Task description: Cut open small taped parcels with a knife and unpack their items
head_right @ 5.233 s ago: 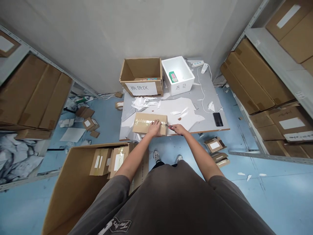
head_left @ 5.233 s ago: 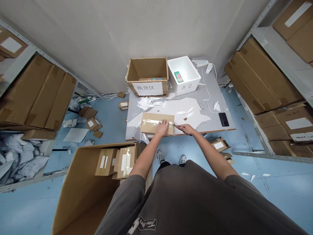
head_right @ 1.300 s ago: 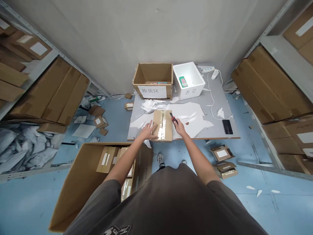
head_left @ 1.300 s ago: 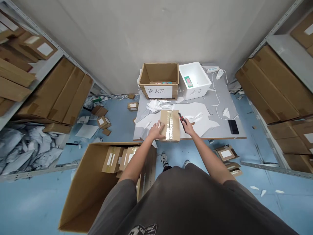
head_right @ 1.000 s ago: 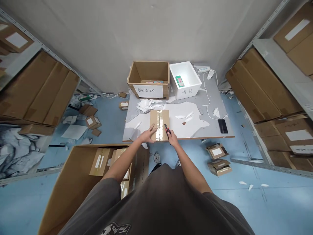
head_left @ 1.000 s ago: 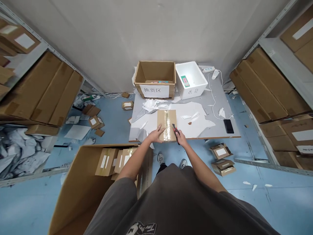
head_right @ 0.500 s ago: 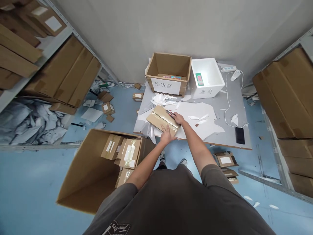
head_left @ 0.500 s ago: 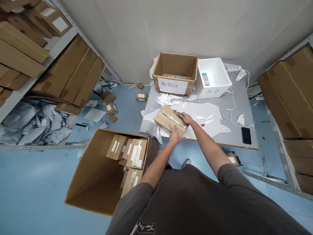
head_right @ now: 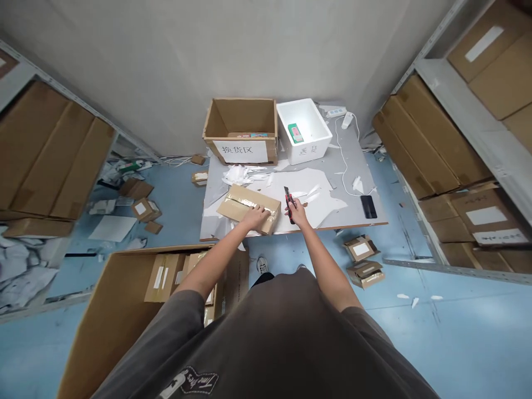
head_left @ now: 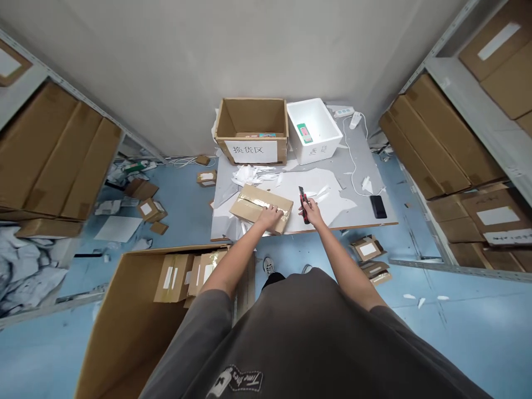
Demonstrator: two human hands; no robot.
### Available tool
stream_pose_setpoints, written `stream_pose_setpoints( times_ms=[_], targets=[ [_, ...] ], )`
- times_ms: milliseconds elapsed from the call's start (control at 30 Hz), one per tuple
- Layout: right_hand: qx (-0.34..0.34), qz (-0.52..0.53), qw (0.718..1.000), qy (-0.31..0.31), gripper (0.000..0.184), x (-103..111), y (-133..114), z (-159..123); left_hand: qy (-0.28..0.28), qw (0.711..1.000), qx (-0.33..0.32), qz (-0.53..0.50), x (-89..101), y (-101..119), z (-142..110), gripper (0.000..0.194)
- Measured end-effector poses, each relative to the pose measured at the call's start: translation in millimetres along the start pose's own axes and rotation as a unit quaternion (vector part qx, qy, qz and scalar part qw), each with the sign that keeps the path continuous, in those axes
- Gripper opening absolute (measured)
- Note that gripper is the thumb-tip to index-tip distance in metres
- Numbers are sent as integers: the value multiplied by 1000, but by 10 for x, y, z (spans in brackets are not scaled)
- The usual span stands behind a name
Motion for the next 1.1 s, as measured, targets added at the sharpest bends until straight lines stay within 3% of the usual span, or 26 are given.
stream_pose_setpoints(
  times_ms=[167, 300, 467, 600, 933, 1100],
  targets=[
    [-48, -33, 998, 16, 54, 85, 233, -311, 24, 999, 13, 28, -13, 0, 64, 95],
    [-101, -130, 986, -36, 35, -36, 357, -411, 50, 998, 24, 2, -78, -9, 34, 93],
    [-111, -325, 933, -110, 29, -256, 308, -341, 46, 999, 18, -21, -188, -26, -5, 89],
    [-100, -428, 888, -139, 30, -279, 170, -297, 46, 998, 8, -38, -178, -40, -14, 95],
    [-162, -404, 882, -181, 32, -228, 88, -410, 45, 999, 7, -12, -68, 8, -41, 96],
    [-156, -396, 888, -173, 31, -253, 126, -428, 40, 999, 4, -3, -51, -4, -25, 93]
  ],
)
Point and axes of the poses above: each hand's wrist, its own z-axis towards the middle knuckle, its own x-axis out of the back of the hand, y = z × x, the point moved 9 cm from there along z, towards the middle knuckle, and after that the axes turned 13 degrees about z, right-handed, at the moved point
